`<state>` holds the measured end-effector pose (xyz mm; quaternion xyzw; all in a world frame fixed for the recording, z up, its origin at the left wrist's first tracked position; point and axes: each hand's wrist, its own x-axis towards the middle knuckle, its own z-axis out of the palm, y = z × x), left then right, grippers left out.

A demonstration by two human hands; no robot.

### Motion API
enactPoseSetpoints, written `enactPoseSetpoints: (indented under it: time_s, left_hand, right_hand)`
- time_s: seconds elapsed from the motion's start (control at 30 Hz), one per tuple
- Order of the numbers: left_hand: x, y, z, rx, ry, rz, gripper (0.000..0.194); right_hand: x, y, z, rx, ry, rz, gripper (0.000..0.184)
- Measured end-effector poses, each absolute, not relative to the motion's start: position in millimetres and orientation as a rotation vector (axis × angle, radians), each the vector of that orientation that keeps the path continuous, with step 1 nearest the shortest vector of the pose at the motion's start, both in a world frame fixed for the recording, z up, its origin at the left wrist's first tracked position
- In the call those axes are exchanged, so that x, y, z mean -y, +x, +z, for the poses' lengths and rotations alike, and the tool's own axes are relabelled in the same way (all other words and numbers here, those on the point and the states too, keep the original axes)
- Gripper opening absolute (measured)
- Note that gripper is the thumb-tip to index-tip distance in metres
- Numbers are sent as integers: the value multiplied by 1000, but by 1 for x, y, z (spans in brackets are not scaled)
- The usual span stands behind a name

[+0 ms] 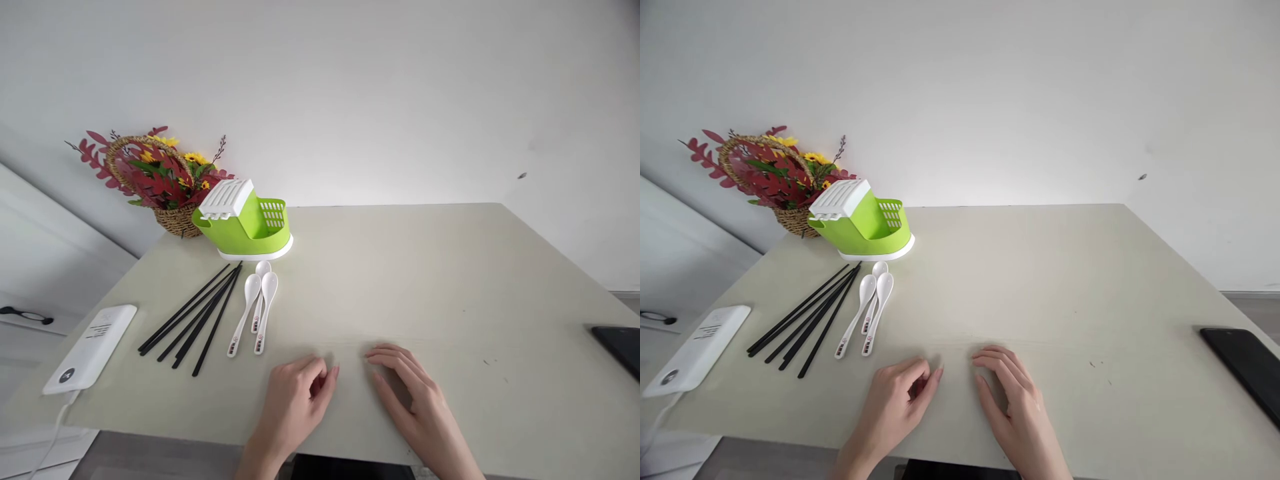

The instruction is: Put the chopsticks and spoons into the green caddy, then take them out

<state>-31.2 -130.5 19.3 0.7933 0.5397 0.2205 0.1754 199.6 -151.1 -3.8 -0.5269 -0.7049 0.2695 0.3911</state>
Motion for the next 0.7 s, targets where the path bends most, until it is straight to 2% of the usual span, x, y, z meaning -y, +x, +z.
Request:
enactPoseSetpoints:
  time_s: [0.7]
  left_hand:
    - [130,-32,19,-1507,2255,621,42]
  right_hand:
    - [151,195,-3,1741,-1388,710,17]
